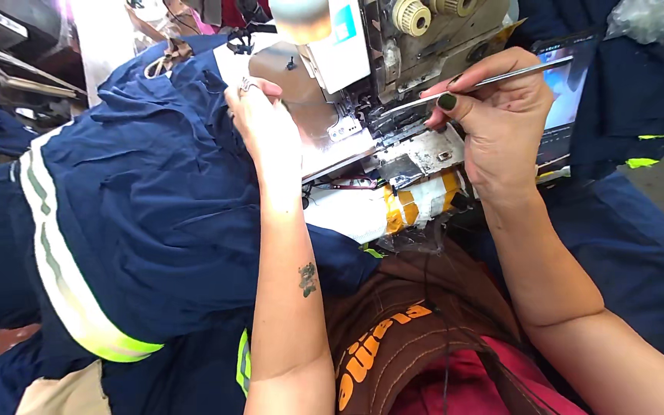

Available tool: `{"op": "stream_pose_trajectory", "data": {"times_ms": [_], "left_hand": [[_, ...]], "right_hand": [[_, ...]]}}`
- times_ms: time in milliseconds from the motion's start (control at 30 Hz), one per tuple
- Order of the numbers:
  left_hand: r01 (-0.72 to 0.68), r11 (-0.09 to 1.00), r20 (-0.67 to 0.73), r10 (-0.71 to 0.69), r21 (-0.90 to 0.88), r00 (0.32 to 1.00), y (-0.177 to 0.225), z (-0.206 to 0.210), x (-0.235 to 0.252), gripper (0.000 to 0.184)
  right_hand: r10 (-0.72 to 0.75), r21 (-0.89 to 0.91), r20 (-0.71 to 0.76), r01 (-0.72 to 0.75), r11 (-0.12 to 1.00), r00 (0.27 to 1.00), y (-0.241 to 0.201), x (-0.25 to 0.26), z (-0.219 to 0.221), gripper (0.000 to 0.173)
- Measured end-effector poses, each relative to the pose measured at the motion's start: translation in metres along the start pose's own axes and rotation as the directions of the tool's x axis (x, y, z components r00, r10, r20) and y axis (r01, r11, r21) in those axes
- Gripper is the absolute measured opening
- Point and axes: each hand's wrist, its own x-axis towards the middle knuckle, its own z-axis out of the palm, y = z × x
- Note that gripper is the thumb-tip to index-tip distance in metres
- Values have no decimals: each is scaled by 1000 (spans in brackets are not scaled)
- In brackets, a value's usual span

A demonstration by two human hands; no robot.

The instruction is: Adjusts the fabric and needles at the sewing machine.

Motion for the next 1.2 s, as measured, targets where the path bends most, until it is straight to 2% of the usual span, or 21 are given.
{"op": "stream_pose_trajectory", "data": {"times_ms": [67, 133, 167, 200, 267, 400, 500, 567, 633, 667, 733, 767, 833, 900, 1033, 1100, 1200], "left_hand": [[-42, 995, -237, 63, 91, 969, 8, -7, -13, 34], [-206, 971, -481, 240, 124, 843, 12, -6, -38, 25], [-316, 944, -536, 315, 93, 784, 16, -4, -54, 19], [-403, 914, -540, 366, 53, 758, 21, 0, -73, 16], [-487, 873, -472, 419, -25, 776, 31, 9, -107, 18], [-548, 833, -406, 474, -81, 781, 38, 15, -118, 18], [-501, 851, -431, 398, -156, 810, 26, 0, -119, 13], [-473, 855, -474, 333, -212, 815, 19, -9, -126, 29], [-460, 852, -518, 284, -251, 807, 14, -14, -134, 32], [-455, 851, -533, 265, -262, 803, 12, -16, -138, 29], [-434, 864, -542, 244, -256, 804, 5, -22, -144, 24], [-429, 868, -545, 240, -249, 803, 2, -24, -145, 22], [-414, 879, -553, 228, -238, 801, -5, -27, -146, 22], [-391, 889, -553, 207, -238, 807, -9, -29, -147, 21], [-352, 904, -531, 180, -243, 828, -13, -25, -150, 21], [-353, 902, -523, 183, -247, 832, -15, -23, -151, 22], [-344, 901, -509, 174, -263, 843, -17, -22, -152, 20]], "right_hand": [[-14, -4, 2, 14, 1000, 1000, -7, -2, -1, 23], [-25, -10, 9, 25, 1000, 1000, -12, -5, -4, 22], [-30, -10, 10, 30, 1000, 1000, -14, -6, -5, 22], [-32, -13, 8, 32, 999, 999, -16, -8, -7, 23], [-35, -15, -1, 34, 999, 999, -20, -13, -11, 23], [-8, -134, 46, 14, 991, 999, -23, -12, -15, 25], [74, -224, 48, -62, 973, 996, -19, -10, -15, 25], [101, -336, 74, -70, 939, 992, -13, -10, -16, 19], [129, -519, 173, -21, 854, 977, -10, -10, -14, 18], [163, -639, 270, 50, 767, 949, -11, -8, -12, 22], [207, -759, 516, 332, 560, 831, -10, -3, -7, 26], [208, -738, 622, 477, 477, 755, -5, 1, -6, 25], [206, -648, 753, 653, 390, 624, 8, 9, -6, 22], [211, -585, 810, 724, 367, 548, 20, 17, -9, 22], [345, -571, 815, 743, 348, 464, 32, 30, -9, 28], [385, -574, 807, 749, 333, 447, 35, 34, -8, 26], [325, -546, 831, 776, 315, 453, 44, 34, -9, 16]]}}
